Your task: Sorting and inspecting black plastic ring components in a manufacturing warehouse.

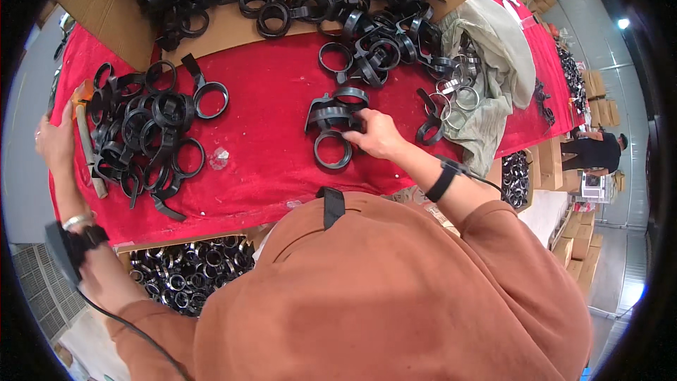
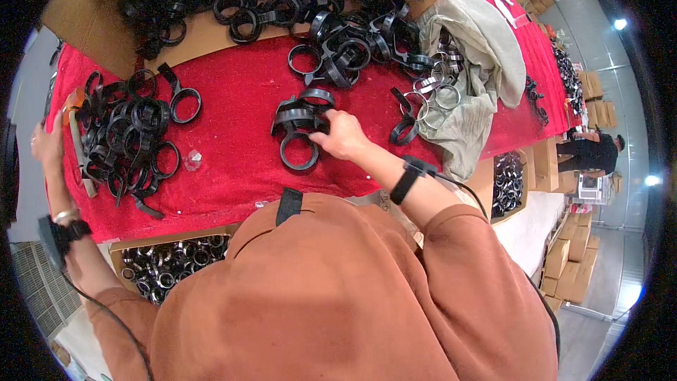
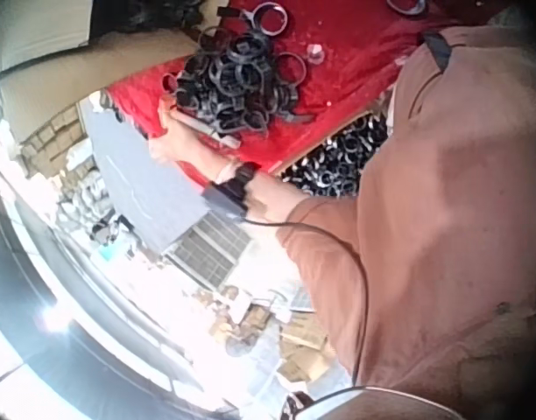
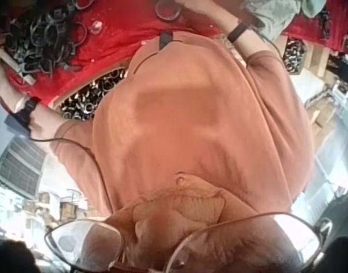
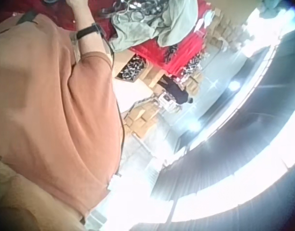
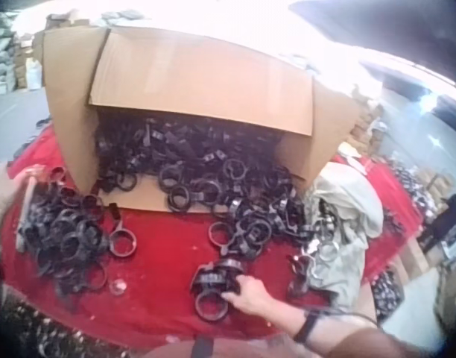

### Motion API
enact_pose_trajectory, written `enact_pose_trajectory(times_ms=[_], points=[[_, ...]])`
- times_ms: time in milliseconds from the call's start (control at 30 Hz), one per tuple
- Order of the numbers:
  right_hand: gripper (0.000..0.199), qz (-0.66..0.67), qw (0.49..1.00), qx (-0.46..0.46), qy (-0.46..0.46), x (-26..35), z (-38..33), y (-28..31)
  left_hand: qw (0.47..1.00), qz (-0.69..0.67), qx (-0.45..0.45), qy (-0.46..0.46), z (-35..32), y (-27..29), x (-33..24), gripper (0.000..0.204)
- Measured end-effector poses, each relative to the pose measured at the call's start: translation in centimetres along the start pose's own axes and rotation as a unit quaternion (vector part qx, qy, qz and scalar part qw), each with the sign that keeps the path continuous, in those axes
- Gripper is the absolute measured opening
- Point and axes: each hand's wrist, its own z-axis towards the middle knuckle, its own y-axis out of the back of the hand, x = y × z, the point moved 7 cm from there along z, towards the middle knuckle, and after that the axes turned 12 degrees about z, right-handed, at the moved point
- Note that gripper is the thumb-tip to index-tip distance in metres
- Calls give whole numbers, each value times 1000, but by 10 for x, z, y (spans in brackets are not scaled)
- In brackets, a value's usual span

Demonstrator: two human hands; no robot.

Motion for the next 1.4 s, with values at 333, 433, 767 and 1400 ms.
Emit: enact_pose_trajectory(times_ms=[333, 433, 767, 1400], points=[[21, 137, 989, 46, -11, 40, 30, -38, 789, -305, 56, -531, -277, 131, -266, 49], [23, 47, 998, 29, 44, 46, 35, -31, 776, -385, 37, -498, -271, 107, -277, 34], [49, 522, 844, -123, 32, 57, 41, 42, 483, -680, 457, -307, -209, 154, -248, 19], [41, 648, 760, 3, -39, 110, -9, 2, 170, -834, 524, -44, -236, 144, -281, 54]])
